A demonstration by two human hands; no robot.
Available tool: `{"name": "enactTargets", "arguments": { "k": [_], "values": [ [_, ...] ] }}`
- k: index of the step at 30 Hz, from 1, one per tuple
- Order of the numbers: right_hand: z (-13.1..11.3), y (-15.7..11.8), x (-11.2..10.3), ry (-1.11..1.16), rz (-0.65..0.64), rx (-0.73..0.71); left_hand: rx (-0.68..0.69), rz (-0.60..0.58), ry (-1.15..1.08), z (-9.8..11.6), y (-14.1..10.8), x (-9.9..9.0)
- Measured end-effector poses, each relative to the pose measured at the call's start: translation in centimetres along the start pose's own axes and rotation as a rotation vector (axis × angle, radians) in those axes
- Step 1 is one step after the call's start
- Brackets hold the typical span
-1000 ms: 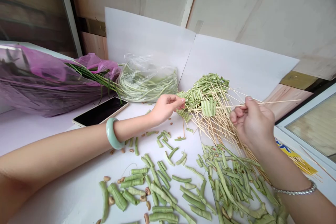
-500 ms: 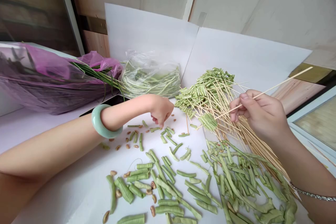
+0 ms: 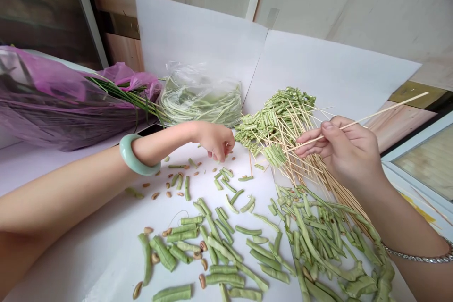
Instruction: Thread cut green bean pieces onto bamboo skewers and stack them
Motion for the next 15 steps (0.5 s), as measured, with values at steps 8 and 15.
{"name": "enactTargets", "arguments": {
  "k": [8,15],
  "values": [
    [-0.5,-0.1,0.1,0.139,0.123,-0.121,0.293,0.150,-0.633,0.9,0.1,-2.8],
    [-1.0,-0.3,-0.7,0.187,0.209,-0.168,0.346,0.218,-0.895,0.6,-0.2,-4.4]
  ]
}}
Point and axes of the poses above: each hand's wrist, its own y-axis towards the middle knuckle, its own x-axis out of the palm, z = x × y, the point moved 10 cm from there along y, towards the middle knuckle, and after that the axes turned 8 degrees about -x, right-handed, at the moved point
